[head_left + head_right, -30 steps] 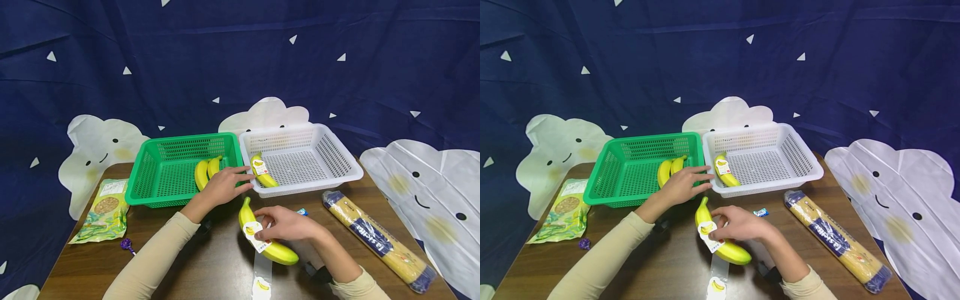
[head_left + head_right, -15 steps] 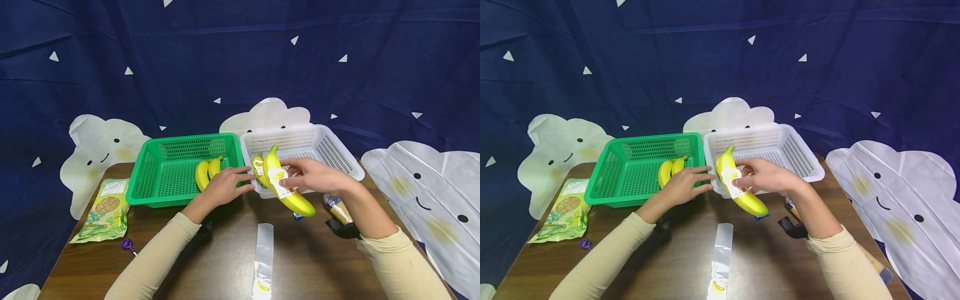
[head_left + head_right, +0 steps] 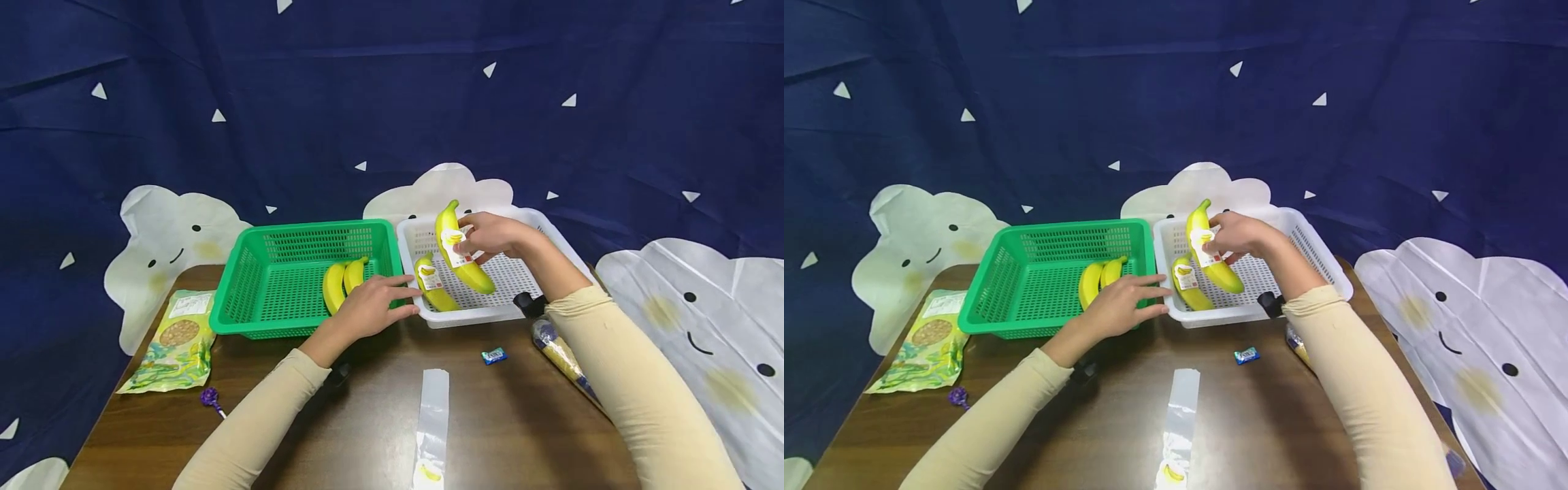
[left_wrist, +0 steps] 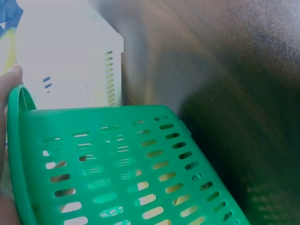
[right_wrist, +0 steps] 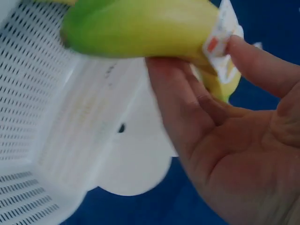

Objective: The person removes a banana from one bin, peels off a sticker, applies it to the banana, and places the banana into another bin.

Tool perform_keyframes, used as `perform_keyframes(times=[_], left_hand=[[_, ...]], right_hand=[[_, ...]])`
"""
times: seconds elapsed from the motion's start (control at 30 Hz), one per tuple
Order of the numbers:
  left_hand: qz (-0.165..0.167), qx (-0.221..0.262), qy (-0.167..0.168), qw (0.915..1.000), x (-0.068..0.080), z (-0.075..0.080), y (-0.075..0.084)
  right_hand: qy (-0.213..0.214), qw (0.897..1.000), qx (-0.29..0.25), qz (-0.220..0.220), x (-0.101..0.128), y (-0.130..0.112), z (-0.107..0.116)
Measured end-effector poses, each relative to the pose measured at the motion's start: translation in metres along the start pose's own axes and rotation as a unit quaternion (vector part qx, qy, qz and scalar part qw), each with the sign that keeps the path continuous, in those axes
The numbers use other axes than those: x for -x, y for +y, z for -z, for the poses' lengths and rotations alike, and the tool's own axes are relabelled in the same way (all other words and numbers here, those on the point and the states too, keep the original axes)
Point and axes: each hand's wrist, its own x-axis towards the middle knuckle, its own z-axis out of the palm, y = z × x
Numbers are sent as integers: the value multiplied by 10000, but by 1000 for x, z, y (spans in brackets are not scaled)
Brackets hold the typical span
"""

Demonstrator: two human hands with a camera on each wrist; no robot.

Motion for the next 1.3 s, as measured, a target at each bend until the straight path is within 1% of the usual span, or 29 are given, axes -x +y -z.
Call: perform_keyframes(times=[0.13,0.23,0.33,0.5,0.6,0.77,0.93,1.03,1.17,1.3], left_hand=[[-69,-41,28,10000,1,-1,-1],[-55,-14,32,10000,1,0,-2],[4,-32,12,10000,2,1,-2],[91,-80,-85,9999,2,2,0],[91,-95,-91,9999,3,2,1],[79,-53,-3,10000,2,1,2],[87,-90,-5,9999,1,1,2],[97,-73,-35,9999,1,1,1],[95,-76,-49,9999,1,0,0],[155,-57,-67,9998,1,0,0]], right_hand=[[-35,9986,258,-452,-25,10,-5],[-28,9966,384,-727,-41,17,-9],[15,9938,473,-1010,-53,24,-13],[64,9877,455,-1493,-68,35,-18],[76,9848,449,-1675,-76,42,-19],[-39,9819,512,-1823,-83,48,-20],[-174,9786,774,-1901,-87,50,-22],[-410,9752,872,-1991,-89,52,-26],[-733,9723,948,-2007,-89,53,-32],[-719,9729,994,-1961,-90,51,-35]])
